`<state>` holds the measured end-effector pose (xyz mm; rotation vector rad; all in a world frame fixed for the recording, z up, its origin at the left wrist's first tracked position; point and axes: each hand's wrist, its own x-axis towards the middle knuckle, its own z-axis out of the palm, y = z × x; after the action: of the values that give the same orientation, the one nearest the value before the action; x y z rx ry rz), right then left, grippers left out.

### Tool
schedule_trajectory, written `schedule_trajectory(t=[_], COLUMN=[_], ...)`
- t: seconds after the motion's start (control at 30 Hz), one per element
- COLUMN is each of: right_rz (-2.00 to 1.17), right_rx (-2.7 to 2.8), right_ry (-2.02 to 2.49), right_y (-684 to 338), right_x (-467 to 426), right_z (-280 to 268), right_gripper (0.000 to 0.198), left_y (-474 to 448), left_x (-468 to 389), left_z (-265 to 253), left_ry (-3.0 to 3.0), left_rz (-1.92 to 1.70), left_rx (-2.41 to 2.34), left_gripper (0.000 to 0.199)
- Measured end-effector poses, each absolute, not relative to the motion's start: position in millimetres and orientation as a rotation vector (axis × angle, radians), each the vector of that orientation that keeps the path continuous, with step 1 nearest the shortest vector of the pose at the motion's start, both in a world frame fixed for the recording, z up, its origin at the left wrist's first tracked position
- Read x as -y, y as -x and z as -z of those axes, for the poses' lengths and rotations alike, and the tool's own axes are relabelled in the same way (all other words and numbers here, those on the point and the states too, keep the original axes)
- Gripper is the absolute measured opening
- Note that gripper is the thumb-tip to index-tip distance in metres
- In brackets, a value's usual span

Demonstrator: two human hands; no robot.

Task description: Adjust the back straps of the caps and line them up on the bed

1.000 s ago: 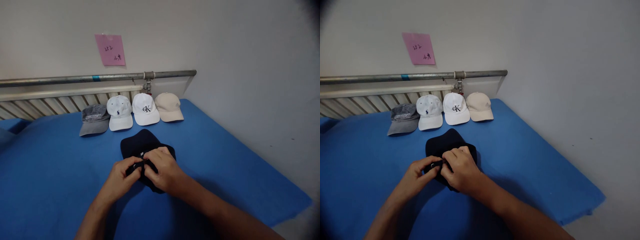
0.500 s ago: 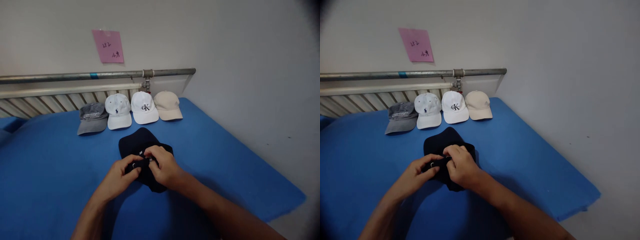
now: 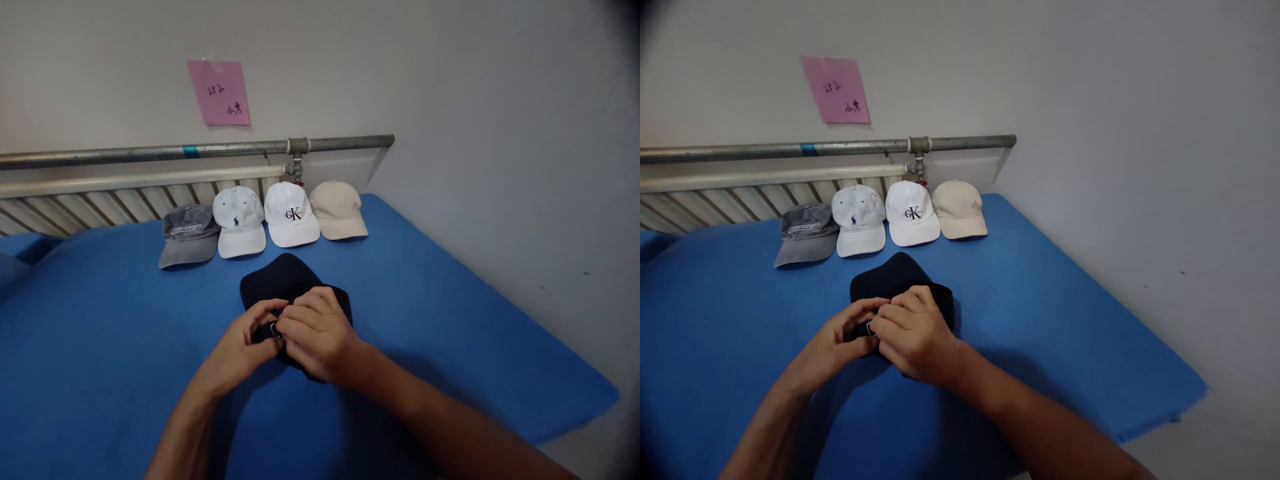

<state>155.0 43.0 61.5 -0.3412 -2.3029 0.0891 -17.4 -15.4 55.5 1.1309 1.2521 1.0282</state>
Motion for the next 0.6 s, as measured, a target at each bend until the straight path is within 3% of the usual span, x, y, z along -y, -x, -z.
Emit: schedule_trajectory(t=[0.37,0.6], right_rz=[-0.223,-0.955], right_rx=[2.327,2.028], right_ry=[0.345,0.674], right_y=[-152,-161], right_x=[-47,-56], right_z=[-54,-64], right_gripper=[0.012,0.011], left_y=[15,18], left_x=[16,15], left_z=[-58,-58], left_ry=[-1.155,-1.161], left_rz=[-0.959,-0.890], left_rx=[-1.271,-1.319], left_gripper=[0.044,0.032])
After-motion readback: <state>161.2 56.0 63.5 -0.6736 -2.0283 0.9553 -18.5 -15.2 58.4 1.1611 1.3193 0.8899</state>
